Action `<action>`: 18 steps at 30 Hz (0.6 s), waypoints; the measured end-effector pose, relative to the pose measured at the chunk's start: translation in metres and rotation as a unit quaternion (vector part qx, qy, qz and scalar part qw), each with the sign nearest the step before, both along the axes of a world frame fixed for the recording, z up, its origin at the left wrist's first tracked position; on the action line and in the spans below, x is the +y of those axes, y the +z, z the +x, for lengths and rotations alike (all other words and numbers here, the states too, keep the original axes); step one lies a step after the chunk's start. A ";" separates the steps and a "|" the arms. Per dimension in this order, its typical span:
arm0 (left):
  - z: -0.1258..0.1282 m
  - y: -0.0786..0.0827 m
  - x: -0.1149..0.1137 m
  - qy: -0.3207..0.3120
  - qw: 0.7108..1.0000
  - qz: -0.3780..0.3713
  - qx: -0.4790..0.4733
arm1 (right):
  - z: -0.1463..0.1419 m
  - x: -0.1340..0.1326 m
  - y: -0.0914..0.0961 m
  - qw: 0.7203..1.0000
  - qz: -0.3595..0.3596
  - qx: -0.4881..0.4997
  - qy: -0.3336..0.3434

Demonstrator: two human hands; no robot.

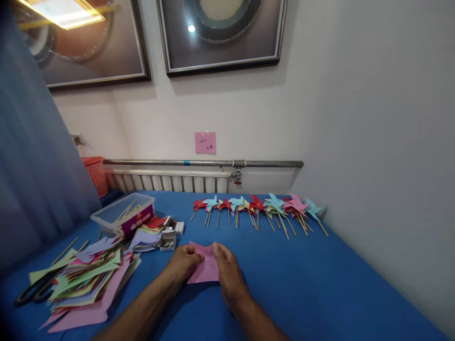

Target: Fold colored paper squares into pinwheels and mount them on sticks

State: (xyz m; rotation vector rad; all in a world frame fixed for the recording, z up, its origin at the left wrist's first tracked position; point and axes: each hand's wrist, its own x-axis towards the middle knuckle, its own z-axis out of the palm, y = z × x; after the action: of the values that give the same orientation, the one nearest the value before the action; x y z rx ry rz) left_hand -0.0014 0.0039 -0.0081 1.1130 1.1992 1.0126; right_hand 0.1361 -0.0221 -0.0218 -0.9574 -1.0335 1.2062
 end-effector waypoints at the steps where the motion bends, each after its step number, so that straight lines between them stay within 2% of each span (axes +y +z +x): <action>1: 0.000 0.000 0.000 -0.009 1.000 0.003 -0.002 | 0.000 -0.001 0.000 1.000 -0.001 -0.011 -0.001; 5: 0.000 0.000 -0.001 -0.016 1.000 0.006 0.006 | -0.001 -0.003 0.001 1.000 -0.003 -0.020 0.004; 9: 0.001 0.002 -0.001 0.007 1.000 -0.001 0.017 | 0.000 -0.003 0.002 0.998 0.004 -0.049 -0.035; 13: 0.000 0.001 0.000 0.006 1.000 -0.007 0.014 | 0.002 0.001 0.002 0.998 0.000 -0.059 -0.024; 18: 0.000 -0.004 0.000 -0.041 0.999 -0.005 -0.033 | 0.006 0.002 0.000 0.998 -0.017 -0.064 -0.009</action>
State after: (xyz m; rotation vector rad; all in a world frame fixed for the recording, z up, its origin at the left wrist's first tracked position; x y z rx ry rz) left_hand -0.0014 0.0043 -0.0117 1.1033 1.0961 0.9717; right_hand 0.1417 -0.0199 -0.0213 -1.0785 -1.1066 1.1631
